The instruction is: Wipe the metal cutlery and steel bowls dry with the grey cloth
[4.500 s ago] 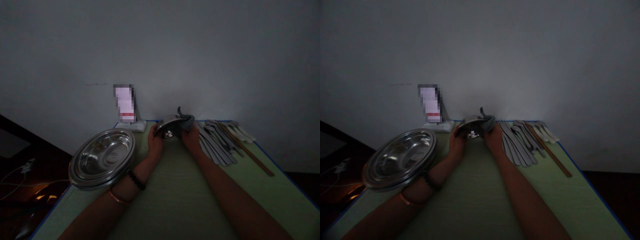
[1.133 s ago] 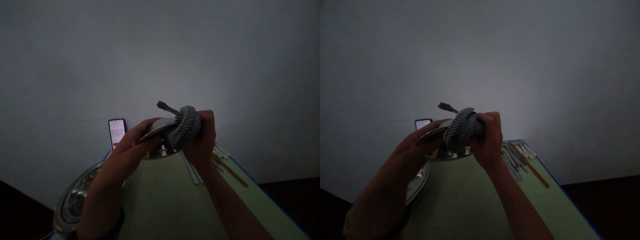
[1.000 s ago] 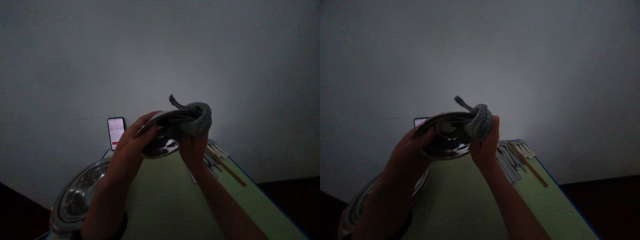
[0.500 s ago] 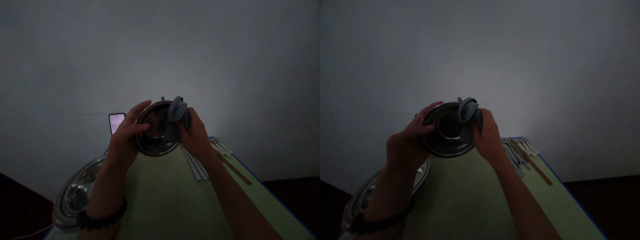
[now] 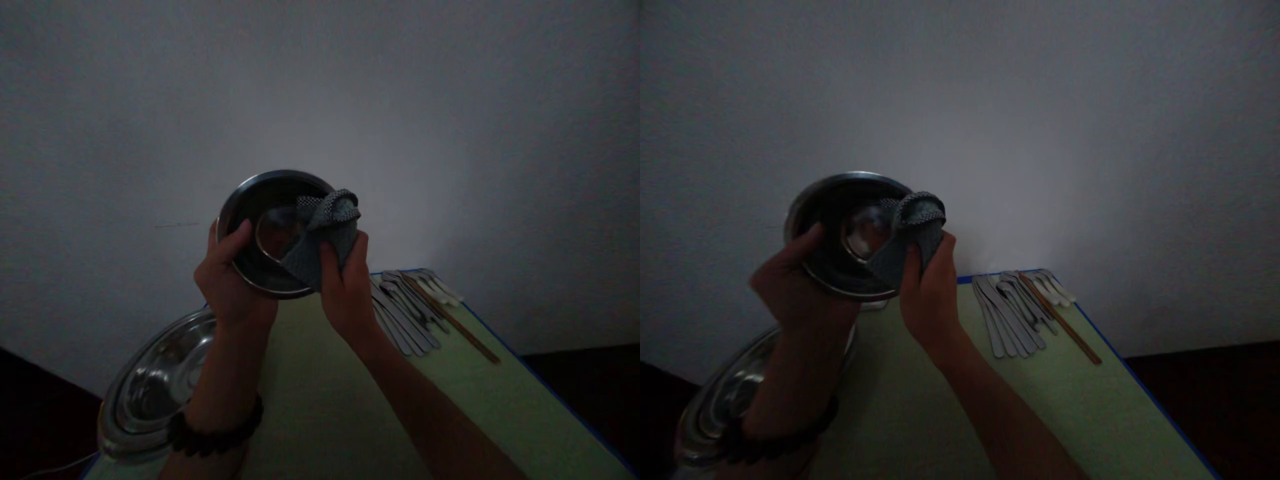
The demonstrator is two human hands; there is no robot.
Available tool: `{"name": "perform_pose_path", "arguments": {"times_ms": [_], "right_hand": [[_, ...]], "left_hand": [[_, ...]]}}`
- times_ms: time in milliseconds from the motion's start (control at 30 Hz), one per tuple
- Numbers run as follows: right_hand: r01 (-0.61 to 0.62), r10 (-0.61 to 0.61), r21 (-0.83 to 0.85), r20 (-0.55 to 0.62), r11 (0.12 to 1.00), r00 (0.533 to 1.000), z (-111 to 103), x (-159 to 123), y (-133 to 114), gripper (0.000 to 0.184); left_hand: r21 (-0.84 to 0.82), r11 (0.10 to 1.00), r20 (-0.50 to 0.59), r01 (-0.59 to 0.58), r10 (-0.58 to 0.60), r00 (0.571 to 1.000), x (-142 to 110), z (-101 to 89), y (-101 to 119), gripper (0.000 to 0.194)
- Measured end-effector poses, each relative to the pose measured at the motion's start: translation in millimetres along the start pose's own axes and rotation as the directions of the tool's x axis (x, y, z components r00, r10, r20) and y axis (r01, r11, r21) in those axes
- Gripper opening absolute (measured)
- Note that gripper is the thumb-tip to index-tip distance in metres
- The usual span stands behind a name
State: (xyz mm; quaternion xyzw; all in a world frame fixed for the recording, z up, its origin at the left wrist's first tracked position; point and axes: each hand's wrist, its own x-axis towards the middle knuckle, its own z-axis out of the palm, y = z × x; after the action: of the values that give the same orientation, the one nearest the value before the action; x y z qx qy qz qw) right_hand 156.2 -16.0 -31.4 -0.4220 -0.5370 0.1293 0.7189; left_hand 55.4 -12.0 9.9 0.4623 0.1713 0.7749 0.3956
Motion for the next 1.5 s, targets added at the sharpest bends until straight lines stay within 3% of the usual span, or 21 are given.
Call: {"name": "perform_pose_path", "arguments": {"times_ms": [100,200,333,400,433,533,633,733,833,900,967,1033,1067,1167,1233,1333,1433,1500], "right_hand": [[-0.181,0.181,-0.015,0.186,0.983,0.966,-5.5,7.3,7.8,0.022],[-0.227,0.232,-0.057,0.36,0.972,0.904,-28.0,27.2,18.9,0.023],[0.01,0.054,-0.127,0.492,0.992,0.869,-50.7,43.1,18.9,0.017],[0.129,-0.034,-0.207,0.409,0.97,0.912,-50.2,41.3,14.7,0.016],[0.159,-0.071,-0.25,0.328,0.955,0.942,-47.6,39.0,13.1,0.017],[0.15,-0.118,-0.346,0.112,0.926,0.987,-36.8,30.9,12.4,0.019],[0.056,-0.037,-0.333,0.063,0.941,0.997,-26.8,24.6,13.2,0.023],[-0.149,0.174,-0.163,0.152,0.975,0.973,-15.0,16.5,9.8,0.031],[-0.411,0.381,0.028,0.324,0.911,0.866,-3.9,8.7,6.7,0.039],[-0.482,0.435,0.055,0.353,0.874,0.829,-2.6,8.5,8.9,0.036],[-0.467,0.435,0.018,0.333,0.884,0.837,-8.6,14.4,14.9,0.032],[-0.445,0.436,-0.046,0.317,0.894,0.842,-20.6,25.0,22.4,0.031],[-0.451,0.445,-0.059,0.316,0.891,0.838,-27.8,30.9,25.9,0.031],[-0.49,0.494,-0.097,0.305,0.866,0.814,-49.2,46.8,33.1,0.029],[-0.511,0.522,-0.12,0.293,0.851,0.801,-60.8,53.5,35.2,0.028],[-0.535,0.548,-0.134,0.305,0.834,0.779,-71.2,57.6,34.2,0.024],[-0.528,0.542,-0.139,0.322,0.838,0.776,-73.1,57.5,27.4,0.021],[-0.48,0.504,-0.156,0.337,0.863,0.795,-70.8,56.8,22.0,0.023]], "left_hand": [[0.035,0.999,0.018,-0.031,0.031,0.999,0.1,-2.2,-3.3,0.015],[0.081,0.997,0.136,-0.011,0.0,0.991,-2.1,0.2,1.5,0.013],[0.211,0.949,0.254,0.235,-0.285,0.924,-0.7,2.0,8.1,0.016],[0.252,0.917,0.222,0.31,-0.367,0.903,0.1,2.3,6.3,0.014],[0.253,0.921,0.19,0.298,-0.349,0.918,-0.2,2.8,4.2,0.013],[0.241,0.961,0.073,0.139,-0.161,0.984,-3.5,5.6,-2.8,0.013],[0.288,0.957,-0.036,-0.027,0.039,0.999,-6.5,7.0,-7.0,0.007],[0.322,0.921,-0.172,-0.22,0.285,0.943,-5.7,5.0,-11.3,0.001],[0.343,0.872,-0.243,-0.348,0.44,0.864,-4.3,2.8,-21.3,0.013],[0.385,0.839,-0.227,-0.384,0.49,0.842,-4.9,1.8,-31.3,0.03],[0.478,0.784,-0.145,-0.396,0.515,0.845,-7.0,0.2,-40.8,0.045],[0.584,0.677,0.047,-0.449,0.523,0.851,-9.7,-2.5,-46.2,0.056],[0.627,0.597,0.164,-0.501,0.527,0.834,-11.0,-4.0,-46.5,0.057],[0.661,0.331,0.499,-0.674,0.477,0.723,-14.0,-7.4,-39.7,0.044],[0.622,0.23,0.667,-0.748,0.344,0.661,-14.2,-8.0,-32.8,0.037],[0.547,0.188,0.794,-0.816,0.191,0.577,-10.4,-7.9,-27.0,0.035],[0.464,0.192,0.836,-0.865,0.227,0.5,-3.1,-9.9,-26.5,0.034],[0.437,0.212,0.828,-0.874,0.285,0.484,0.9,-12.4,-26.1,0.033]]}}
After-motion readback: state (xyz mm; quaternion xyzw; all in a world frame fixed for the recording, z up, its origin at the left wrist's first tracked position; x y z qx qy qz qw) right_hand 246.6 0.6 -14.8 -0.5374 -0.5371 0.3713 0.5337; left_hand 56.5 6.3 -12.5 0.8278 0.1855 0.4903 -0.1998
